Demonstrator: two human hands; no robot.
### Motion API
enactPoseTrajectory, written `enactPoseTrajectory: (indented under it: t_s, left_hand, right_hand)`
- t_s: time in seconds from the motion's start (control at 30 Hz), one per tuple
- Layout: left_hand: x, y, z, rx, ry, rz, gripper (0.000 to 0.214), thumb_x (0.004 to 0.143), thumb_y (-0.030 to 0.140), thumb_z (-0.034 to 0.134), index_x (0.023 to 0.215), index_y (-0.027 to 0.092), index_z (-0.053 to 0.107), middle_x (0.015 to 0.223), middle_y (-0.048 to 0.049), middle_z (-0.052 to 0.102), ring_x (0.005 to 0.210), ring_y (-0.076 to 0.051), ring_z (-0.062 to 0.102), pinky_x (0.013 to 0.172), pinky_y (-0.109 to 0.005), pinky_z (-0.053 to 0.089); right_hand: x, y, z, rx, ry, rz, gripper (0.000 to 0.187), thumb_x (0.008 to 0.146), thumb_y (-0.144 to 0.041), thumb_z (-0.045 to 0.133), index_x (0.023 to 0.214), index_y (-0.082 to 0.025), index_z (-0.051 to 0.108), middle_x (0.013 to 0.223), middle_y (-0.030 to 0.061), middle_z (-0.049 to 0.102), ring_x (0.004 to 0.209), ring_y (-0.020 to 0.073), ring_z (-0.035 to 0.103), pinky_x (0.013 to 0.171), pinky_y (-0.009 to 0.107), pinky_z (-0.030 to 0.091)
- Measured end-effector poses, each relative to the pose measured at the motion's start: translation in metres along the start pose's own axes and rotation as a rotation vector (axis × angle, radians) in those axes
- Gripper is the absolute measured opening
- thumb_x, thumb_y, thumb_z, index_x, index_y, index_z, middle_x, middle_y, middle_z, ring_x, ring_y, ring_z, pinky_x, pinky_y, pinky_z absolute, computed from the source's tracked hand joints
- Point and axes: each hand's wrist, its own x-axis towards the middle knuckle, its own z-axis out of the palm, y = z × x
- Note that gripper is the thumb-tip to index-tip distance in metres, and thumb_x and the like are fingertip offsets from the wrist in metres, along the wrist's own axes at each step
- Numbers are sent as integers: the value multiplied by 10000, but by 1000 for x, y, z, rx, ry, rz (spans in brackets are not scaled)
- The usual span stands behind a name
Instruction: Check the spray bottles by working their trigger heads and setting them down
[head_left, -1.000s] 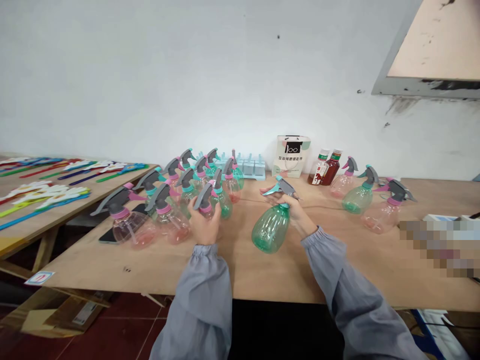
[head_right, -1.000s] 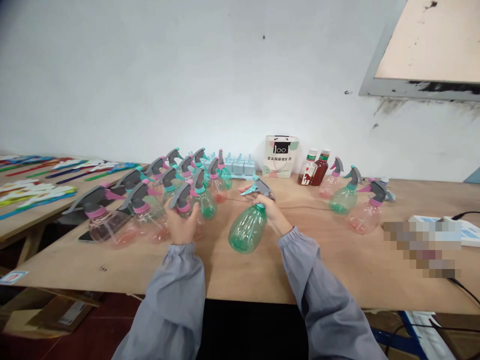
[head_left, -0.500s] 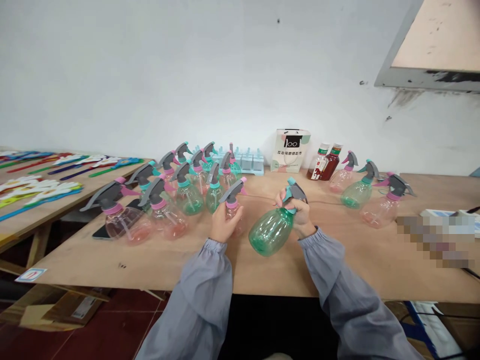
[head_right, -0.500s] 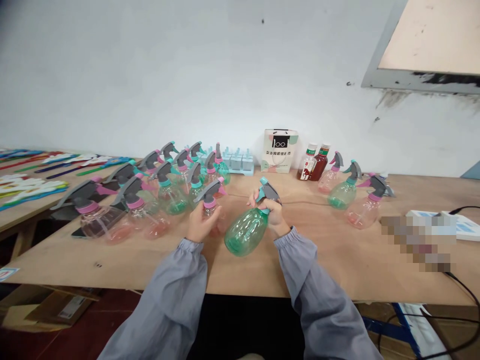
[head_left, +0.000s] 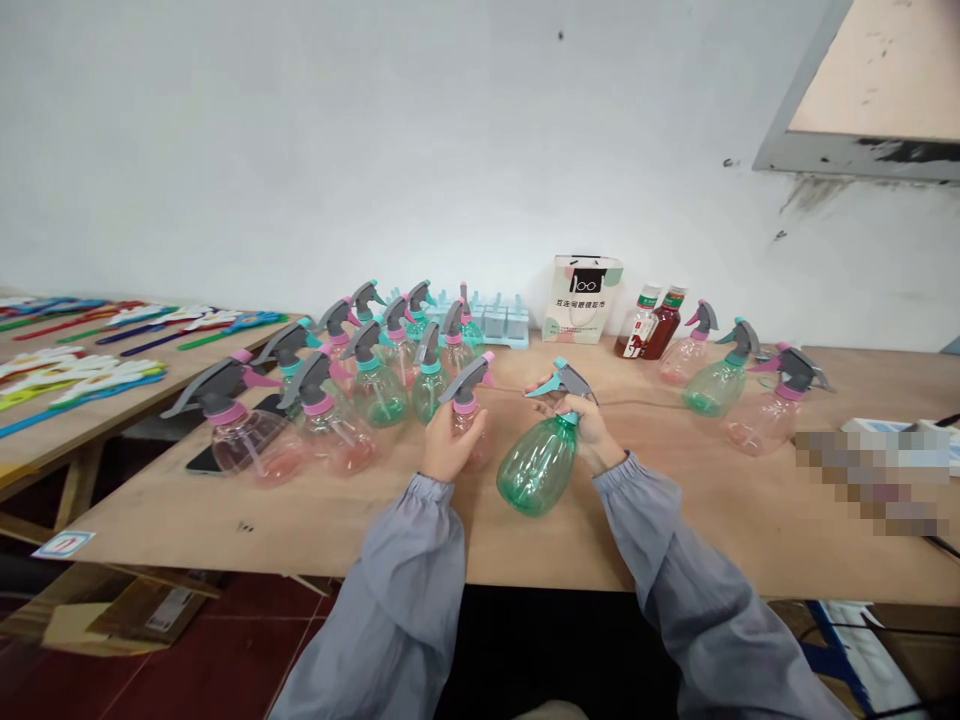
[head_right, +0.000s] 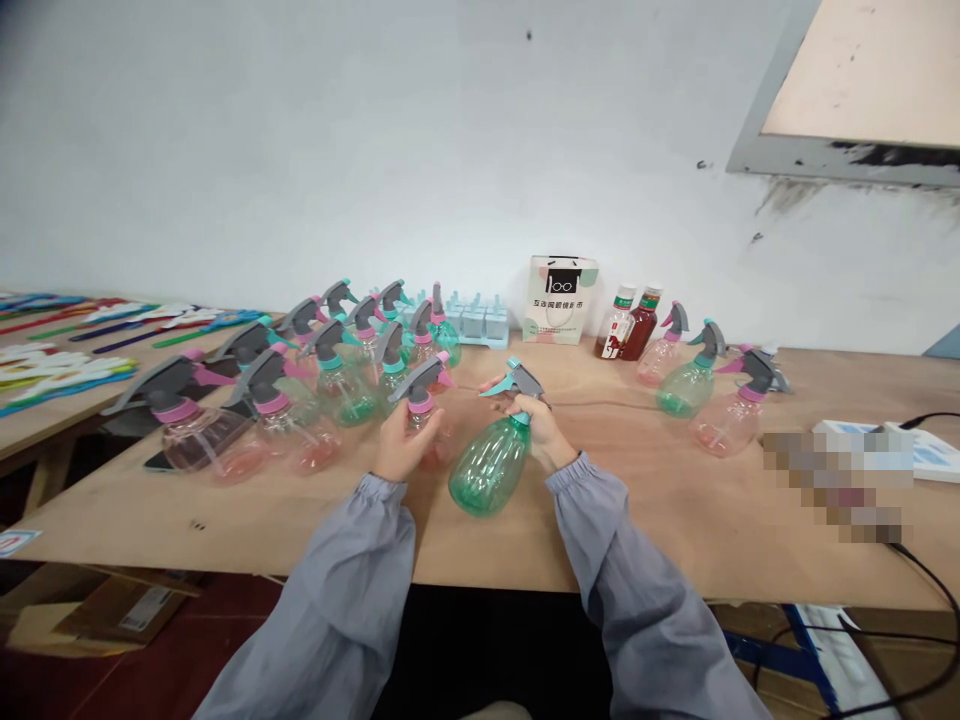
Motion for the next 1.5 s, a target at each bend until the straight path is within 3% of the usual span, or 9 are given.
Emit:
enactPoseTrajectory:
  t_s: [0.23, 0.43, 0.63, 0.77, 0.83, 1.07, 1.27, 1.4, 1.5]
  left_hand:
    - [0, -1, 0, -12, -6, 23, 302, 830, 424, 648, 1021, 189, 653, 994, -87, 738, 994, -246, 696, 912, -372, 530]
    - [0, -3, 1, -2, 14, 22, 301, 828, 442, 642, 989, 188, 653, 983, -94, 736, 958, -254, 700, 874, -378, 532]
    - [0, -3, 1, 12, 28, 47, 280, 828, 440, 637, 963, 194, 648, 938, -87, 733, 932, -249, 700, 856, -371, 535]
    - [0, -4, 1, 11, 20, 52, 274, 835, 438, 633, 964, 196, 645, 932, -83, 731, 925, -243, 698, 853, -370, 539]
    - [0, -5, 1, 8, 16, 55, 275, 837, 437, 634, 965, 194, 643, 940, -84, 730, 927, -242, 696, 852, -370, 540]
    - [0, -5, 1, -9, 13, 52, 285, 836, 446, 630, 966, 192, 642, 943, -76, 729, 929, -235, 689, 867, -365, 536]
    - [-1, -1, 0, -24, 5, 35, 296, 834, 448, 637, 985, 194, 646, 949, -75, 726, 951, -237, 690, 892, -371, 531]
    - [-1, 0, 0, -22, 12, 21, 290, 828, 437, 645, 986, 193, 651, 927, -74, 722, 955, -238, 689, 889, -369, 532]
    - [-1, 1, -1, -18, 2, 7, 286, 828, 434, 641, 976, 190, 651, 931, -78, 722, 955, -237, 688, 889, -367, 528]
  right_hand:
    - [2, 3, -1, -96, 98, -41, 152, 479, -194, 543, 619, -239, 583, 597, -20, 606, 631, 171, 568, 667, 321, 455]
    - [0, 3, 3, 2, 26, 2, 256, 468, -196, 560, 708, -258, 624, 789, -9, 716, 773, 206, 634, 735, 337, 485]
    - [1, 2, -3, -159, 93, -25, 121, 492, -201, 534, 591, -236, 594, 593, -18, 607, 632, 171, 558, 676, 328, 437]
    - [2, 3, -3, -123, 22, 1, 229, 493, -206, 548, 698, -246, 644, 674, -2, 670, 787, 228, 640, 764, 357, 472]
    - [2, 4, -2, -129, -3, -13, 239, 503, -194, 565, 722, -250, 646, 727, 2, 691, 849, 235, 648, 815, 362, 479]
    - [2, 0, -8, -349, 108, -152, 69, 547, -253, 530, 597, -241, 577, 675, 3, 624, 698, 198, 569, 734, 353, 463]
    - [13, -26, -51, -708, 374, -383, 274, 687, -284, 548, 927, -269, 679, 934, 28, 706, 959, 237, 617, 954, 416, 480]
    - [23, -44, -103, -910, 644, -483, 302, 773, -345, 533, 1009, -205, 658, 955, 86, 699, 919, 249, 626, 926, 457, 507]
    - [31, -49, -135, -973, 756, -483, 321, 802, -415, 534, 992, -177, 636, 911, 86, 672, 836, 237, 617, 866, 451, 524]
